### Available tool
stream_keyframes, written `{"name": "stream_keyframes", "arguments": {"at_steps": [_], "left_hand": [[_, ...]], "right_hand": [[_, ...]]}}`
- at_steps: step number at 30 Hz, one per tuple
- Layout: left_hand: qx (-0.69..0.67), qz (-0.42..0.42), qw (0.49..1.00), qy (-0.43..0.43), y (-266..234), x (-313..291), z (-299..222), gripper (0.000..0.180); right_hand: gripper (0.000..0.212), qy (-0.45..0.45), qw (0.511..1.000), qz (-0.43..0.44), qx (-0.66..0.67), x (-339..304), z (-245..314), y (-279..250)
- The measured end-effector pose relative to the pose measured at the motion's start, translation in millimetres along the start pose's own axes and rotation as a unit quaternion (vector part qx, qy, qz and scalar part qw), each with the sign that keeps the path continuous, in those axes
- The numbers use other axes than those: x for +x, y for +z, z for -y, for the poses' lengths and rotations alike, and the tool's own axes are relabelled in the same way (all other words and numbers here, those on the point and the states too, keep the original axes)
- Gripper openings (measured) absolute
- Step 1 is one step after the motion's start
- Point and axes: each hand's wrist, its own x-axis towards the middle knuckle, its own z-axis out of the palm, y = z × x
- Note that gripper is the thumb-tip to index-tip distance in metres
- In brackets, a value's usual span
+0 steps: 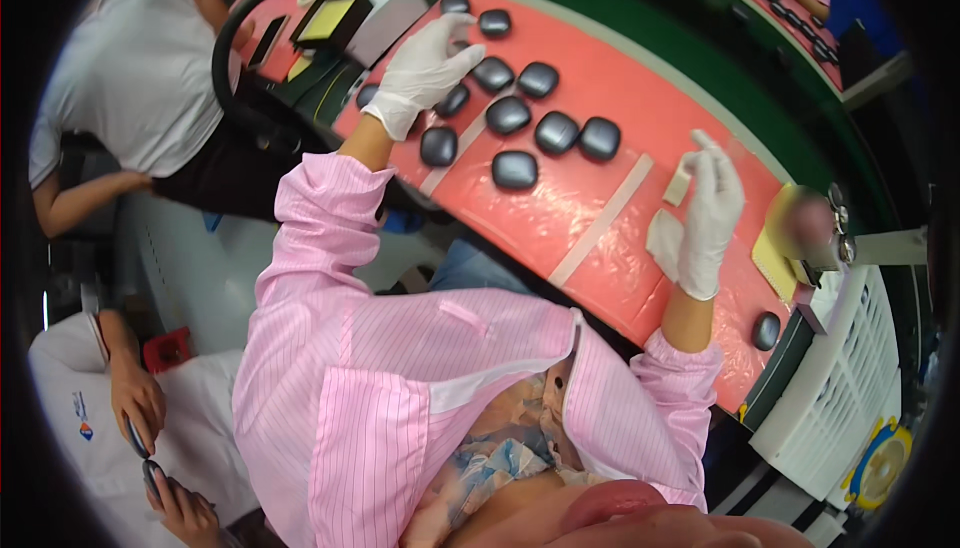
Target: Assembling and inspecting wireless earbud charging cases on a factory production line.
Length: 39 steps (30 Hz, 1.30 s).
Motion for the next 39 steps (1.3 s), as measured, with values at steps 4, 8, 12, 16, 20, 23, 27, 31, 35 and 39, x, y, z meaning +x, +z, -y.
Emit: {"name": "stream_keyframes", "arguments": {"at_steps": [4, 8, 12, 16, 20, 23, 27, 31, 35, 39], "left_hand": [[0.055, 0.107, 0.992, 0.031, 27, 64, 2, 0.055], [0.092, 0.168, 0.972, 0.139, 94, 149, -63, 0.058], [0.168, 0.190, 0.959, 0.129, 190, 229, -125, 0.073], [0.212, 0.149, 0.959, 0.117, 273, 307, -146, 0.082], [0.231, -0.034, 0.962, 0.140, 339, 360, -140, 0.092], [0.224, -0.058, 0.959, 0.162, 370, 386, -138, 0.093], [0.230, 0.003, 0.947, 0.224, 410, 370, -184, 0.080], [0.219, 0.024, 0.929, 0.297, 422, 353, -201, 0.065], [0.206, 0.084, 0.946, 0.236, 416, 340, -197, 0.074], [0.217, 0.018, 0.937, 0.274, 419, 325, -213, 0.100]], "right_hand": [[0.024, -0.159, 0.968, 0.042, -0.190, -3, -1, 17], [0.024, -0.204, 0.946, 0.039, -0.251, 5, -5, 15], [0.025, -0.126, 0.980, 0.013, -0.155, 11, -9, 6], [0.024, -0.095, 0.986, 0.013, -0.134, 16, -4, -2], [0.026, -0.071, 0.992, -0.012, -0.103, 21, -8, -14], [0.027, 0.046, 0.999, 0.012, -0.017, 23, 3, -20], [0.027, 0.039, 0.999, 0.014, 0.010, 24, -2, -27], [0.026, 0.013, 0.999, 0.039, 0.004, 23, -6, -18], [0.023, -0.038, 0.998, 0.038, -0.031, 23, -5, -9], [0.020, 0.007, 1.000, -0.003, -0.012, 21, -6, -11]]}}
